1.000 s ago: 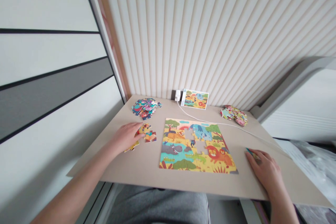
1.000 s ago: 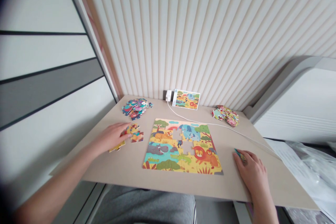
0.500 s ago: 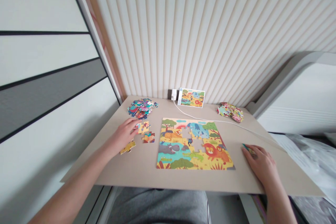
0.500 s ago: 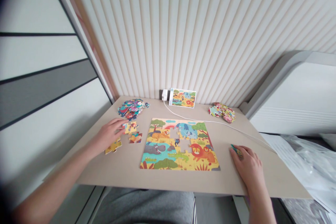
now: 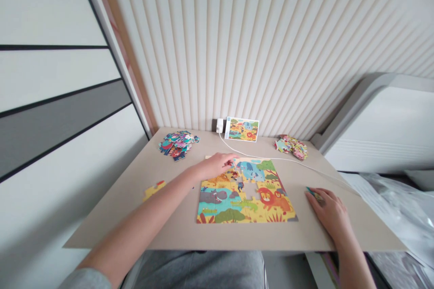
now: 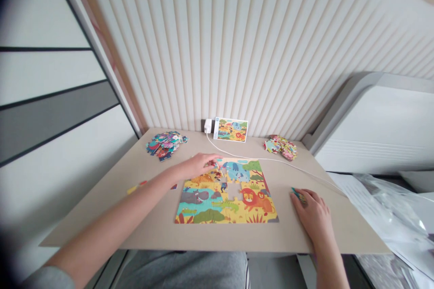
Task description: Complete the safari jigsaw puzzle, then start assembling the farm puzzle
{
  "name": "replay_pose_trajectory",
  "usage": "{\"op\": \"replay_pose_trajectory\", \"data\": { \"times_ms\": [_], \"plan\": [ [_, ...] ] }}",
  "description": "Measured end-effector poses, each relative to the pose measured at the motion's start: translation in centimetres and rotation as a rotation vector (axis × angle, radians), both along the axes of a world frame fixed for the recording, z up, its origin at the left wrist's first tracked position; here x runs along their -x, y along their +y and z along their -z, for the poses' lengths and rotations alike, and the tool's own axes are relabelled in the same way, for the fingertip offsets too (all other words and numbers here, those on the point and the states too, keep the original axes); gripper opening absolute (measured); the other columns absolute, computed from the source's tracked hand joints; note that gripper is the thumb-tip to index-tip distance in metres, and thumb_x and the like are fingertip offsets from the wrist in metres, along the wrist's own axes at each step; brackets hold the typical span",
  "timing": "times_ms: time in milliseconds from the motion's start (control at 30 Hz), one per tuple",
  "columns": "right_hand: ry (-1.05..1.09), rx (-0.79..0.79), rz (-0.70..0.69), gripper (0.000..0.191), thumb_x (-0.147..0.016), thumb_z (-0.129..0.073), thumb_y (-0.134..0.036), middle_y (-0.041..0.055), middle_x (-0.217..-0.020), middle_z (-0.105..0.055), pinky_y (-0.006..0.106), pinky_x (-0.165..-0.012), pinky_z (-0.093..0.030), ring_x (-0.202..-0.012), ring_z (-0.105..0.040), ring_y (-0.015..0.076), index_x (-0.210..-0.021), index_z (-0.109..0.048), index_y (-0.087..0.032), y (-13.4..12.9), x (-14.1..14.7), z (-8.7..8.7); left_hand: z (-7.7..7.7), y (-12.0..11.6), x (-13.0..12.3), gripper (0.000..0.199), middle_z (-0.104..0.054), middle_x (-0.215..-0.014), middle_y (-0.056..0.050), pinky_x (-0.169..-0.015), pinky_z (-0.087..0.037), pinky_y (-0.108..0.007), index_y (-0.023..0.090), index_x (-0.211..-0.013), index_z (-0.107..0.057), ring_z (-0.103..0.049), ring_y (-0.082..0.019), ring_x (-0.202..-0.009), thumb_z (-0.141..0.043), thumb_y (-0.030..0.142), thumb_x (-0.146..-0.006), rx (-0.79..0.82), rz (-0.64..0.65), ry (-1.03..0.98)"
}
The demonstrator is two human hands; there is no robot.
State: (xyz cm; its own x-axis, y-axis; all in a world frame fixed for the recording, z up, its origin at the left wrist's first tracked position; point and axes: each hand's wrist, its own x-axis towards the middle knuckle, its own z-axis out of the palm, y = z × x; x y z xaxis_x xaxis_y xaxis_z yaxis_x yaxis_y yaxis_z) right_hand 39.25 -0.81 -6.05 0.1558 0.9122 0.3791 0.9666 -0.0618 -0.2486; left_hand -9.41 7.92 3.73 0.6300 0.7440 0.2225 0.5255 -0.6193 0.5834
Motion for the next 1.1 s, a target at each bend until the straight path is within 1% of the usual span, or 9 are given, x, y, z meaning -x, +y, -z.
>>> {"op": "replay_pose_trajectory", "data": {
  "times_ms": [67, 133, 267, 400, 467, 633, 800, 1000, 1100],
  "plan": [
    [0.004, -0.004, 0.002, 0.053, -0.091, -0.05, -0.069, 0.0089, -0.122, -0.07, 0.05, -0.098, -0.048, -0.109, -0.064, 0.0338, -0.113, -0.075, -0.028, 0.0, 0.0, 0.0, 1.5, 0.5, -1.6, 0.043, -0.073, -0.125, -0.008, -0.097, -0.053, -0.032, 0.023, -0.137, -0.06, -0.069, -0.022, -0.112, -0.054, 0.014, -0.096, -0.034, -0.017, 0.019],
    [0.004, -0.007, 0.001, 0.053, -0.091, -0.05, -0.069, 0.0085, -0.122, -0.07, 0.049, -0.098, -0.048, -0.109, -0.064, 0.0334, -0.113, -0.075, -0.028, 0.0, 0.0, 0.1, 2.7, 0.4, -2.3, 0.041, -0.069, -0.132, -0.01, -0.105, -0.049, -0.036, 0.022, -0.134, -0.061, -0.064, -0.024, -0.122, -0.053, 0.012, -0.096, -0.066, -0.046, 0.042],
    [0.002, -0.015, -0.009, 0.052, -0.091, -0.052, -0.067, 0.0091, -0.121, -0.071, 0.049, -0.099, -0.048, -0.107, -0.064, 0.033, -0.113, -0.076, -0.027, 0.1, -0.1, 0.1, 4.0, -0.9, -1.5, 0.031, -0.069, -0.129, -0.01, -0.112, -0.044, -0.042, 0.023, -0.127, -0.066, -0.061, -0.026, -0.125, -0.051, 0.019, -0.099, -0.115, -0.11, 0.082],
    [0.004, -0.022, -0.012, 0.051, -0.09, -0.052, -0.067, 0.0097, -0.12, -0.071, 0.049, -0.099, -0.048, -0.107, -0.065, 0.033, -0.112, -0.076, -0.027, 0.1, -0.2, 0.1, 4.3, -2.0, -0.1, 0.032, -0.07, -0.13, -0.007, -0.111, -0.045, -0.04, 0.025, -0.126, -0.068, -0.062, -0.027, -0.124, -0.062, 0.036, -0.097, -0.132, -0.119, 0.102],
    [0.004, -0.024, -0.016, 0.051, -0.091, -0.051, -0.067, 0.01, -0.12, -0.071, 0.05, -0.098, -0.048, -0.107, -0.065, 0.0331, -0.111, -0.076, -0.027, 0.1, -0.2, 0.1, 4.5, -2.2, 0.0, 0.03, -0.07, -0.13, -0.007, -0.111, -0.045, -0.041, 0.025, -0.121, -0.071, -0.062, -0.027, -0.124, -0.066, 0.039, -0.094, -0.138, -0.115, 0.103],
    [0.009, -0.022, -0.019, 0.052, -0.09, -0.051, -0.067, 0.0106, -0.12, -0.07, 0.051, -0.099, -0.048, -0.107, -0.064, 0.0332, -0.111, -0.076, -0.027, 0.1, -0.1, 0.0, 5.1, -2.1, -0.9, 0.025, -0.069, -0.132, -0.005, -0.114, -0.043, -0.041, 0.027, -0.115, -0.072, -0.06, -0.027, -0.127, -0.068, 0.033, -0.091, -0.141, -0.116, 0.075],
    [0.016, -0.024, -0.021, 0.053, -0.091, -0.051, -0.067, 0.0112, -0.12, -0.07, 0.051, -0.1, -0.048, -0.106, -0.064, 0.0335, -0.112, -0.076, -0.026, 0.1, -0.1, 0.0, 5.5, -2.3, -1.4, 0.034, -0.066, -0.138, -0.006, -0.113, -0.044, -0.04, 0.025, -0.121, -0.07, -0.061, -0.027, -0.127, -0.07, 0.028, -0.087, -0.13, -0.149, 0.032],
    [0.011, -0.014, -0.015, 0.051, -0.091, -0.052, -0.066, 0.0097, -0.121, -0.07, 0.05, -0.099, -0.047, -0.108, -0.063, 0.0331, -0.112, -0.076, -0.027, 0.1, 0.0, 0.0, 5.4, -2.7, -1.8, 0.033, -0.067, -0.136, -0.007, -0.113, -0.045, -0.041, 0.024, -0.121, -0.07, -0.06, -0.028, -0.128, -0.069, 0.031, -0.088, -0.125, -0.191, -0.008],
    [0.02, -0.018, -0.019, 0.05, -0.091, -0.052, -0.066, 0.0097, -0.121, -0.07, 0.049, -0.1, -0.047, -0.107, -0.064, 0.0324, -0.113, -0.075, -0.027, 0.0, 0.0, 0.0, 5.2, -2.8, -1.9, 0.036, -0.067, -0.135, -0.007, -0.113, -0.045, -0.041, 0.024, -0.122, -0.069, -0.06, -0.028, -0.128, -0.07, 0.029, -0.086, -0.12, -0.204, -0.016]
  ]
}}
